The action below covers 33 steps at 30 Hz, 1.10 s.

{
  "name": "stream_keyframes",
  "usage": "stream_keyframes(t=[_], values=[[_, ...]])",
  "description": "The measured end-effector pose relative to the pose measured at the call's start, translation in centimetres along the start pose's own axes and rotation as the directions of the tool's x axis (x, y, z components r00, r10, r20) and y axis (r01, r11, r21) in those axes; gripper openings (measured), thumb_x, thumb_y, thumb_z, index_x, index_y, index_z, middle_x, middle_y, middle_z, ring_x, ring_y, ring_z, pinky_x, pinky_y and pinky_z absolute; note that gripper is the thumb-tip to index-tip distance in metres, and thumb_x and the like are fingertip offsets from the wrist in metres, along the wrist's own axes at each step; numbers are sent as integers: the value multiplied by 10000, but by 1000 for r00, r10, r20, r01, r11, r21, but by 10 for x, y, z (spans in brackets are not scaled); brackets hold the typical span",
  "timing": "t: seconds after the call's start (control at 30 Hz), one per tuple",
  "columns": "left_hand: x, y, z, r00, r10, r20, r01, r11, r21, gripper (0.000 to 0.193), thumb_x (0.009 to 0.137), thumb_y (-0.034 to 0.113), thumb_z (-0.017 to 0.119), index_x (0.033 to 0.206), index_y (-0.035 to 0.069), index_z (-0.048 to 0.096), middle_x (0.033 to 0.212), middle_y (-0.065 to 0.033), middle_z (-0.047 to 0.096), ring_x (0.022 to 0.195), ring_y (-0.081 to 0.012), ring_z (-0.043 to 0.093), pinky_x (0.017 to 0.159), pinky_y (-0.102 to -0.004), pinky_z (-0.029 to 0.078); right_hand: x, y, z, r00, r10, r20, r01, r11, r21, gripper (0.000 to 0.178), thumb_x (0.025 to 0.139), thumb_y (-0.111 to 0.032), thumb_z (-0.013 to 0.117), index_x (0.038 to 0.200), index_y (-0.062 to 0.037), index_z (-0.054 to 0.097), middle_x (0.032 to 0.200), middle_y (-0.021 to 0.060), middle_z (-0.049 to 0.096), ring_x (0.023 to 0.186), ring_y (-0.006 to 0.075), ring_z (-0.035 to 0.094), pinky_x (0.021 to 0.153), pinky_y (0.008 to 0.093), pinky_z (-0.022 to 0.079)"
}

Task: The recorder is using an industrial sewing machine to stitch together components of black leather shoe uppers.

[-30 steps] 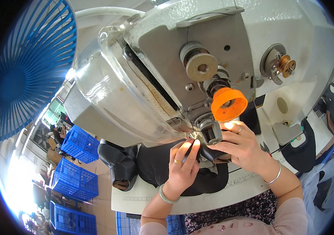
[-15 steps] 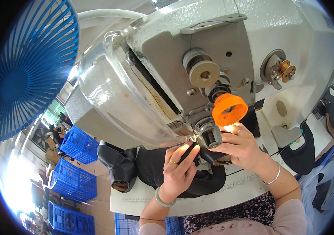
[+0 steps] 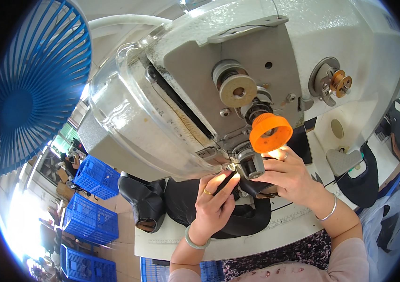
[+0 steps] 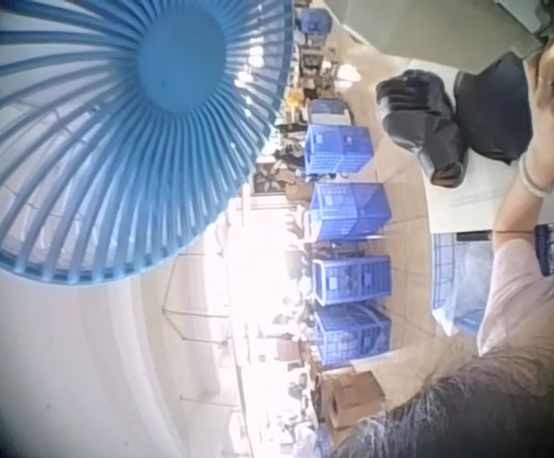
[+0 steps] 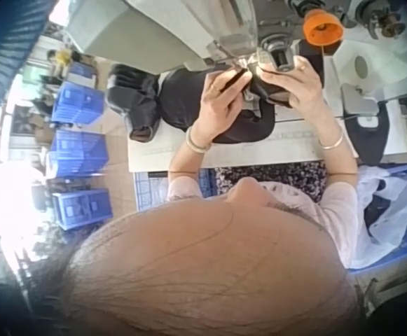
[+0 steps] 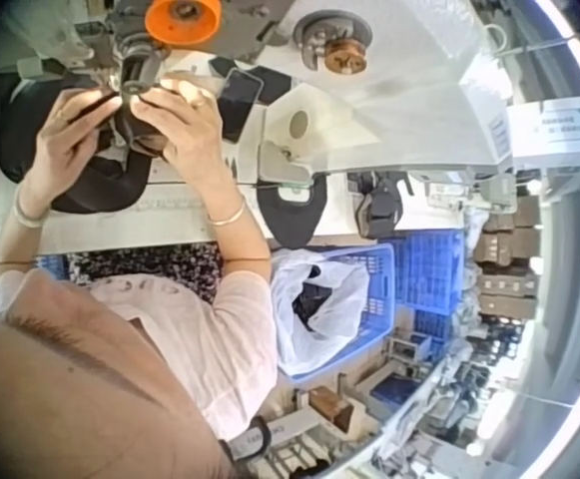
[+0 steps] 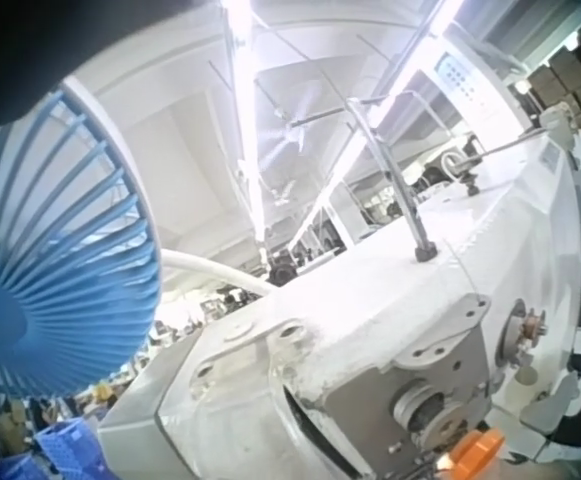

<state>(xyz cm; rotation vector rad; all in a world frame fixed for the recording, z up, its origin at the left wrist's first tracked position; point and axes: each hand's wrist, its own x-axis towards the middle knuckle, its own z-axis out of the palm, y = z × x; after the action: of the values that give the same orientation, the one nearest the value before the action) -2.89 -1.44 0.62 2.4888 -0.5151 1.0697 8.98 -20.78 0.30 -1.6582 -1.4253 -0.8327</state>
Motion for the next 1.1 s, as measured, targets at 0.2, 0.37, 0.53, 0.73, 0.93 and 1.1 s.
stream_keyframes(t=[0.2,0.37,0.53,0.73,0.93,1.1], values=[[2,11,1,999,-40,-5,40,997,65,486,658,-71,644,1130,46,664,1098,-132,576,951,-312,564,847,-376,485,0,8,5,1000,20,-3,-20,999,44,323,555,83,598,815,-88,686,882,46,635,922,284,606,841,420,468],[4,12,0,1000,-7,4,7,994,105,485,660,-41,667,1137,45,654,1087,-128,553,920,-302,559,813,-370,489,1,13,10,995,92,-48,-82,981,177,268,541,89,593,760,-51,659,811,58,625,902,307,627,814,410,495],[5,10,-1,1000,9,12,-10,996,88,474,644,-46,675,1110,41,668,1081,-122,547,923,-306,566,811,-372,492,-4,13,11,994,88,-58,-76,980,185,282,537,90,588,762,-61,667,794,49,626,914,297,630,814,405,495],[5,13,-1,1000,12,9,-13,993,114,502,625,-60,655,1117,38,663,1086,-122,544,936,-308,568,825,-380,495,0,13,11,995,68,-67,-57,988,143,336,528,80,591,803,-92,680,815,41,634,902,285,630,827,402,486],[1,11,2,1000,-19,-12,20,999,50,554,625,-118,562,1158,14,636,1172,-144,523,1045,-358,559,882,-411,483,-5,-36,-18,997,23,-74,-36,983,-178,338,582,-20,658,917,-62,651,927,115,617,857,296,617,797,402,479],[-1,6,3,1000,-3,-21,3,1000,15,543,640,-153,558,1154,2,638,1117,-135,573,1093,-347,576,931,-409,472,-14,-68,-14,895,445,2,-445,894,-48,260,799,-218,677,961,-20,631,890,145,650,725,332,603,648,401,475]])
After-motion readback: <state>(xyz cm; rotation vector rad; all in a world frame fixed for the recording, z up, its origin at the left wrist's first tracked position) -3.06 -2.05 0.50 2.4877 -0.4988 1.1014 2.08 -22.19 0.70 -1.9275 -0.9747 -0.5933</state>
